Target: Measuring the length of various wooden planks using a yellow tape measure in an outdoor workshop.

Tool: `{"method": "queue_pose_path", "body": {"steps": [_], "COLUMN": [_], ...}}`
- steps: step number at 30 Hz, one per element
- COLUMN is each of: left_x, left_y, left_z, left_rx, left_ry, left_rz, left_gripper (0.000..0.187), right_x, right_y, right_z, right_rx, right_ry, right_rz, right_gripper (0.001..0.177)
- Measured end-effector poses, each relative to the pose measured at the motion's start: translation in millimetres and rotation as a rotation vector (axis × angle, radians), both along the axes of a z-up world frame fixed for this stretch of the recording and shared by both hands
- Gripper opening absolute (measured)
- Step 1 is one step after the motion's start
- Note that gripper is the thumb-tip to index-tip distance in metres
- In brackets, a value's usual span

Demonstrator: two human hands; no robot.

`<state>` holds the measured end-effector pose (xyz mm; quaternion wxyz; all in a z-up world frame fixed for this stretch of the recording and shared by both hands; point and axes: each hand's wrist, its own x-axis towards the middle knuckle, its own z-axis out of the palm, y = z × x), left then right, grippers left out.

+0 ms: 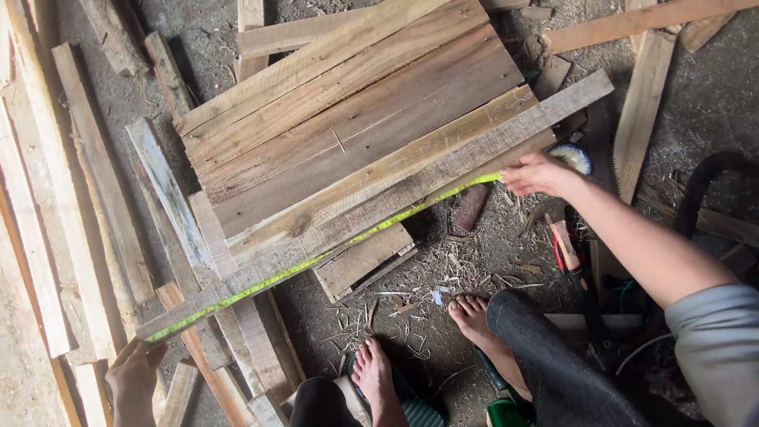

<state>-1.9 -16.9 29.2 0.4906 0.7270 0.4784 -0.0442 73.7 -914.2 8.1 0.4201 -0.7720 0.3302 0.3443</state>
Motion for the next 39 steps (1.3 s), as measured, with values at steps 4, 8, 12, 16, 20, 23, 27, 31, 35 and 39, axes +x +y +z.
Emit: {"method": "queue_pose_path", "body": {"steps": [4, 8, 12, 16, 20, 23, 27, 31, 35, 39], "left_x": [3.9, 16.0, 31.7, 60.5, 58.8, 48.3, 39.2, 32.8, 23.2, 25.7], "left_y": [-13.9, -20.0, -56.4, -40.2, -31.7, -90.1, -120.2, -121.2, -48.9, -74.8], "left_z": [18.7, 8.6, 18.0, -38.4, -73.1, -14.2, 7.4, -2.1, -87.8, -45.3], "left_rx": [-0.035, -0.034, -0.084, -0.069, 0.079, 0.039, 0.043, 0.116, 0.085, -0.114], "left_ry": [-0.130, -0.068, -0.076, -0.179, -0.192, -0.129, -0.092, -0.207, -0.391, -0.225], "left_rz": [-0.049, 0.009, -0.013, 0.079, 0.113, 0.221, 0.449, 0.327, 0.252, 0.544], "left_gripper": [0.025, 0.026, 0.029, 0.025, 0.037, 0.020, 0.012, 0.009, 0.015, 0.035], "right_x": [6.5, 24.8, 40.9, 58.7, 40.9, 29.7, 10.8, -0.1, -9.6, 0.7], "right_y": [22.3, 54.5, 49.4, 16.8, -63.6, -73.1, -71.2, -68.6, -86.6, -55.6], "right_z": [3.7, 16.0, 27.5, 34.6, -14.5, 5.4, 8.9, 5.1, -25.0, 18.9], "right_rx": [0.422, 0.288, 0.204, 0.169, 0.191, 0.253, 0.177, 0.205, 0.452, 0.304], "right_ry": [-0.222, -0.264, -0.389, -0.433, -0.597, -0.393, -0.338, -0.298, -0.381, -0.309], "right_rz": [-0.530, -0.842, -0.725, -0.538, -0.257, -0.147, -0.104, -0.154, -0.069, -0.061], "right_gripper": [0.017, 0.012, 0.012, 0.013, 0.030, 0.015, 0.020, 0.026, 0.032, 0.035]}}
